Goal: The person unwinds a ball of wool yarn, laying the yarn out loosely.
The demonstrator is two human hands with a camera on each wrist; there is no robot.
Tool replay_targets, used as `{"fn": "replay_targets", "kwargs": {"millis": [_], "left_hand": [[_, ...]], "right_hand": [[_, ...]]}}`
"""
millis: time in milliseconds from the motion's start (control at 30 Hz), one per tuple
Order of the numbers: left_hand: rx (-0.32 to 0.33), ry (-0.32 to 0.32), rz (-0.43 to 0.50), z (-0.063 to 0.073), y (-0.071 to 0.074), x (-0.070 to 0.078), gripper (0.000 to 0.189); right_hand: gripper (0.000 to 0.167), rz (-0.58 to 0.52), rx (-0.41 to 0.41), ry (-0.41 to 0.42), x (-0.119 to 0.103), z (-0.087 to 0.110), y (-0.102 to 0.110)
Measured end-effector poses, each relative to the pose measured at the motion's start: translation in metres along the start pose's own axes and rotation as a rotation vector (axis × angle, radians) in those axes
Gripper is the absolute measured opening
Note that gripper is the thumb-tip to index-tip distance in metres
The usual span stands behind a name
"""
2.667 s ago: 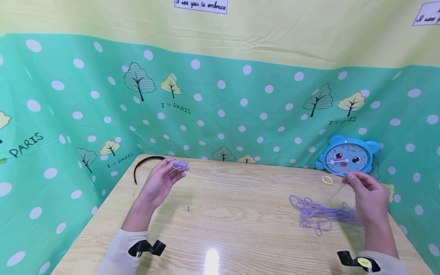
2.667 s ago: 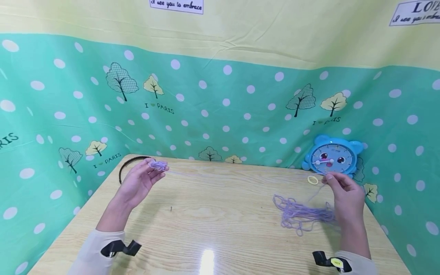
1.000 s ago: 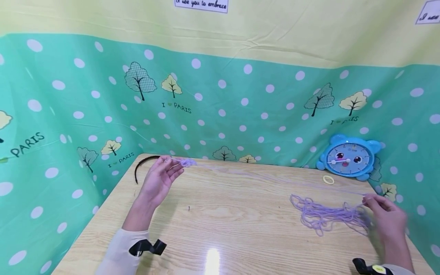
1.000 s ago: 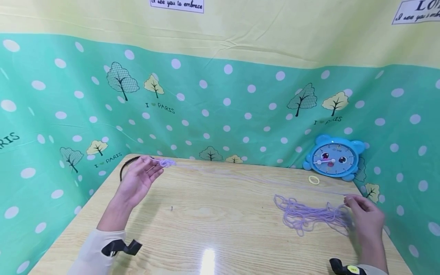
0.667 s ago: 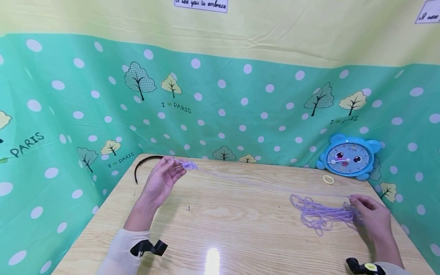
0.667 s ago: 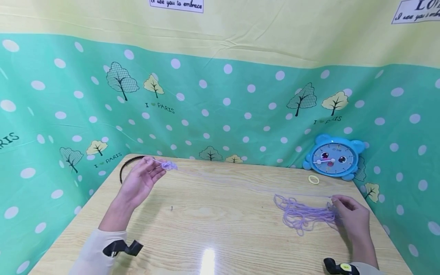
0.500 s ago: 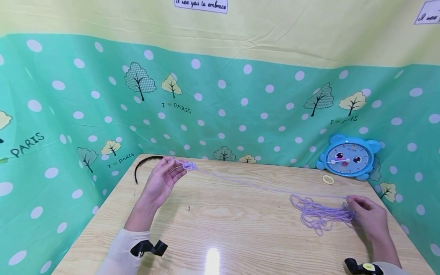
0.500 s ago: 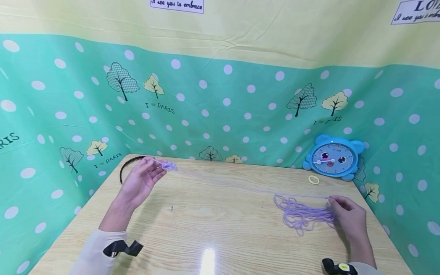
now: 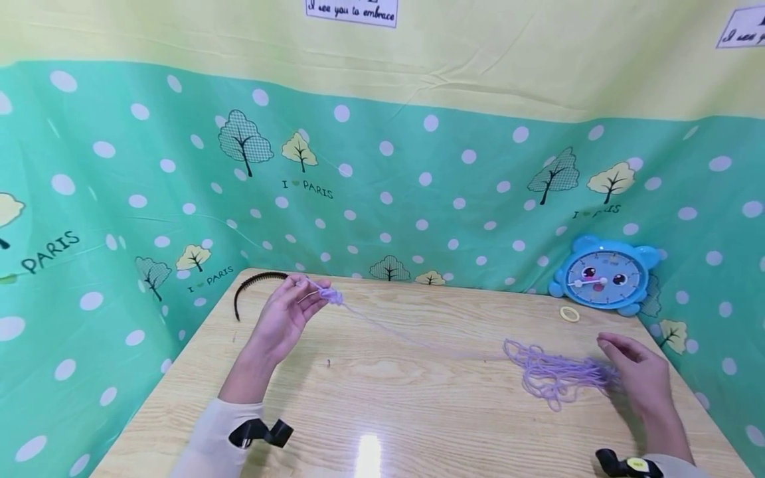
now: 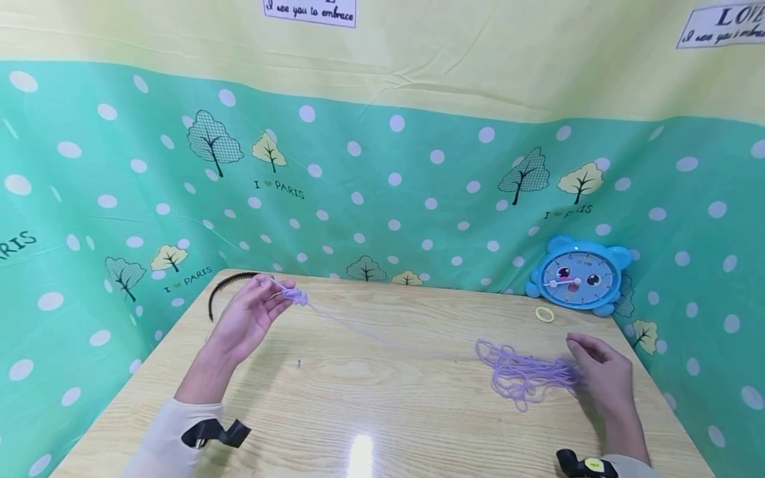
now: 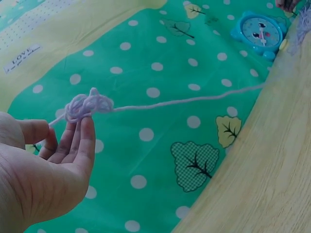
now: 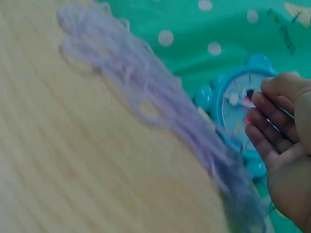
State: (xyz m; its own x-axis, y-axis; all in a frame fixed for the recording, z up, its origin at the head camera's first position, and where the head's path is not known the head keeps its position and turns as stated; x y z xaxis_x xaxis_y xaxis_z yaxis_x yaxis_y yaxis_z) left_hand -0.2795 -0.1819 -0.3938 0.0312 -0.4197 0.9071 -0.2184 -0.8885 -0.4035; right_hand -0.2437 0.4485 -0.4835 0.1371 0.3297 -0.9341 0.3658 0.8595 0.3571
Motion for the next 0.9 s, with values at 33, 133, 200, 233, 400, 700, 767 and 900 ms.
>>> {"fn": "replay_targets", "kwargs": {"millis": [33,133,200,233,400,700,767,900], "left_hand": [[-0.003,-0.002,0.000,0.000,0.000,0.000,0.011],[-0.008,-0.003,-0.002,0.000,0.000,-0.001,0.011],[-0.010,-0.005,-0.008,0.001,-0.001,-0.001,0.010],[-0.011,-0.005,-0.007,0.001,-0.001,-0.001,0.010],[-0.016,-0.005,-0.004,0.002,-0.002,-0.002,0.009],[-0.014,-0.012,-0.015,0.001,-0.002,-0.001,0.012],[-0.012,-0.010,-0.015,0.001,-0.003,0.000,0.012],[-0.013,-0.010,-0.009,0.001,-0.003,0.000,0.013]], "right_hand": [[0.047,-0.009,-0.006,0.013,-0.005,0.001,-0.003],[0.049,-0.030,-0.023,0.071,-0.024,0.002,-0.016],[0.050,-0.052,-0.040,0.096,-0.040,0.003,-0.028],[0.049,-0.079,-0.046,0.115,-0.048,0.004,-0.035],[0.041,-0.235,-0.106,0.217,-0.087,0.010,-0.081],[0.035,-0.367,-0.253,0.350,-0.134,0.028,-0.179],[0.034,-0.391,-0.296,0.368,-0.141,0.033,-0.198],[0.032,-0.436,-0.371,0.369,-0.153,0.043,-0.232]]}}
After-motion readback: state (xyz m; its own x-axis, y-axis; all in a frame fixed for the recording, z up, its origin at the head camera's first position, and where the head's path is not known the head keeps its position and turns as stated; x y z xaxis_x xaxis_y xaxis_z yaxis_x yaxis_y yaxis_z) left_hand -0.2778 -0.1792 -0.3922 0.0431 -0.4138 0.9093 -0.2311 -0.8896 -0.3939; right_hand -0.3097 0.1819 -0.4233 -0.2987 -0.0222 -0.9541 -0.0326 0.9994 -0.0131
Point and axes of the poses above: each hand's wrist, its own z-axis away from the middle knuckle, its own y-axis out of the back of the hand, x = y × z, the point moved 5 cm from there along -z, towards the middle knuckle, and after that the axes turned 6 degrees about -z, right-handed, at the moved point
